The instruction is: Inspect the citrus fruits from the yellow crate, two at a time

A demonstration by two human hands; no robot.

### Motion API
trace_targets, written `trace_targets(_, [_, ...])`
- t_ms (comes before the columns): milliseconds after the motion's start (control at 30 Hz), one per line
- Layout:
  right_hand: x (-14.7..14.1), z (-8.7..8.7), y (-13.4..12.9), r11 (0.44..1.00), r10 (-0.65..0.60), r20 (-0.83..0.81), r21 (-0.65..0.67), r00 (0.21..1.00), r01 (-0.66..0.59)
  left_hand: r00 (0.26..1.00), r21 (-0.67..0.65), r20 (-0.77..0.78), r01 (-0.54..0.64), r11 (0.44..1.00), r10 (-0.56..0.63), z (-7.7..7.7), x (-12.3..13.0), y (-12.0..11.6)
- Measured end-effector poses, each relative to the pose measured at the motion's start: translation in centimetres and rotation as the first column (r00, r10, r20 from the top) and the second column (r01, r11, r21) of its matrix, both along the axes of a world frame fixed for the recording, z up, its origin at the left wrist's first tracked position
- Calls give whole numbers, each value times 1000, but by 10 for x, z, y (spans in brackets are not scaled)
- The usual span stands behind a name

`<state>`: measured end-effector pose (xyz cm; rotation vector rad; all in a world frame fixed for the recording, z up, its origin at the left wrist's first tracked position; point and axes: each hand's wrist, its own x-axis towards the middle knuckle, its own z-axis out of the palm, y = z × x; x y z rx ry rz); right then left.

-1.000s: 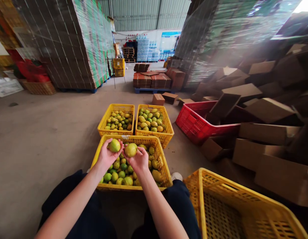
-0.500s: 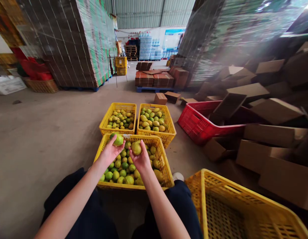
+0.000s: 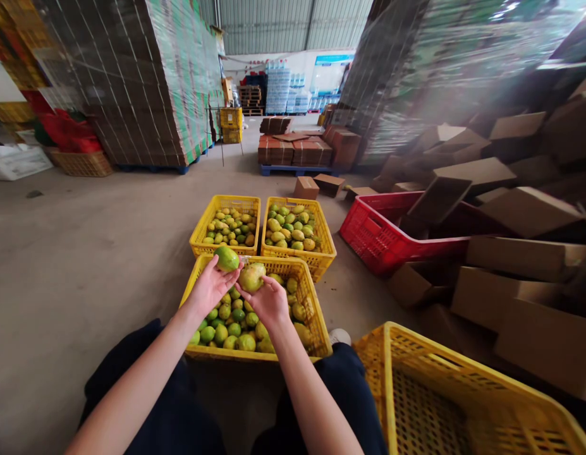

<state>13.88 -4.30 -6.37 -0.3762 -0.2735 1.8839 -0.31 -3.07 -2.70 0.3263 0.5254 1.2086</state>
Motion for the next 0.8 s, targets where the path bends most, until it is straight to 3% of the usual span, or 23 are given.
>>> trace_targets(133, [0,-1,2,997,-78,171,-4,982,79,971,89,-231,-43,995,62,-7,2,0])
trace_targets(200, [0,-4,3,978,-205,356,44,912,203,887,168,-421,-128,977,189,-13,1,0])
trace_targets(267, [-1,-7,3,915,-400,576,210,713,344,704,327,-612,-188,926,359,-19,0,0])
trace_targets(333, [-1,-9,2,798,-595,704,460,387,389,505,501,-708,-135,855,494,-23,-2,-1])
trace_targets(400, [-1,-9,0,682,-715,692,658,102,320,391,607,-725,-27,794,567,-25,-3,-2])
trace_targets(467, [0,-7,-3,606,-776,629,759,-32,239,333,659,-719,48,750,610,-25,-3,-4])
trace_targets(533, [1,-6,-5,543,-822,562,822,-91,170,314,694,-702,99,713,639,-24,-3,-6])
trace_targets(667, [1,-6,-8,433,-888,431,901,-164,20,353,714,-689,189,674,632,-25,-3,-9])
trace_targets(800, [1,-8,-8,405,-903,397,914,-162,-17,375,717,-686,202,667,624,-25,-4,-9])
